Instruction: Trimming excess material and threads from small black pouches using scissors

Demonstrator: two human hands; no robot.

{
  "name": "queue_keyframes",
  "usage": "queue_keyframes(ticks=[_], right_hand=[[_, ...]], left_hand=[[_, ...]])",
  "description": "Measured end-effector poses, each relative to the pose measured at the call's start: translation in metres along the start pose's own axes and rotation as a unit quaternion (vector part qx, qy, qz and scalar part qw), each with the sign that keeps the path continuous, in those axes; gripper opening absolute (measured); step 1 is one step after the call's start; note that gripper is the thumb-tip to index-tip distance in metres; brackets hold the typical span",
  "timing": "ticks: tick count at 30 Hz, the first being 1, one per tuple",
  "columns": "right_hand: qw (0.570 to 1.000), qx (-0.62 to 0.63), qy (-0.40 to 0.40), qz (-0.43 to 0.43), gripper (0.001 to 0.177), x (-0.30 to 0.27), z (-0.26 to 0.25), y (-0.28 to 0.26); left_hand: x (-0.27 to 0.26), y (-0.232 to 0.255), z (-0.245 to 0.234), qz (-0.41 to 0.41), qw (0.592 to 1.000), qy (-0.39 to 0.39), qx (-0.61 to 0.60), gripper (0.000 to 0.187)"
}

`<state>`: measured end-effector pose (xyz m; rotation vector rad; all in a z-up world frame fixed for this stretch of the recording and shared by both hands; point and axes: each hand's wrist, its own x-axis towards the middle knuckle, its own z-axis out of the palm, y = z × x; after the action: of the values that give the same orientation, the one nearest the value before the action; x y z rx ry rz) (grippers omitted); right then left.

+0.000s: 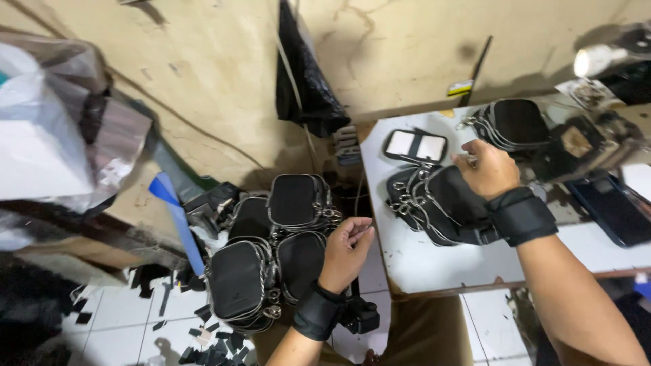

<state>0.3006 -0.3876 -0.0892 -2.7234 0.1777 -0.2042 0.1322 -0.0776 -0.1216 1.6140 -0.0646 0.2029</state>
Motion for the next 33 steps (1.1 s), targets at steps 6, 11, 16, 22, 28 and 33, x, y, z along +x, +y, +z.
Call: queue_keyframes(ticks=[6, 11, 16, 22, 28, 33], right_hand=[[0.994, 0.001, -0.069, 0.083, 0.048, -0.046, -0.014, 0.083], [0.997, 0.025, -0.018, 0.076, 0.040, -0.069, -0.010, 0.165], [0.987, 0.034, -0.065, 0.144, 0.044, -0.072, -0.033, 0.197], [0.983, 0.004, -0.034, 0.181, 0.041, -0.053, -0.034, 0.255], [0.965, -0.044, -0.092, 0.243, 0.076, -0.059, -0.058, 0.280], [0.944, -0.121, -0.141, 0.273, 0.125, -0.043, -0.015, 0.345]], left_hand=[[-0.002, -0.001, 0.031, 0.006, 0.996, -0.080, 0.049, 0.026], [-0.005, 0.015, 0.049, -0.022, 0.978, -0.168, 0.118, 0.027], [-0.001, 0.013, 0.067, 0.022, 0.966, -0.202, 0.159, 0.029], [0.006, 0.015, 0.079, 0.051, 0.953, -0.233, 0.188, 0.026], [0.004, 0.034, 0.076, -0.040, 0.947, -0.251, 0.199, 0.030], [0.003, 0.022, 0.078, -0.009, 0.954, -0.241, 0.181, 0.029]])
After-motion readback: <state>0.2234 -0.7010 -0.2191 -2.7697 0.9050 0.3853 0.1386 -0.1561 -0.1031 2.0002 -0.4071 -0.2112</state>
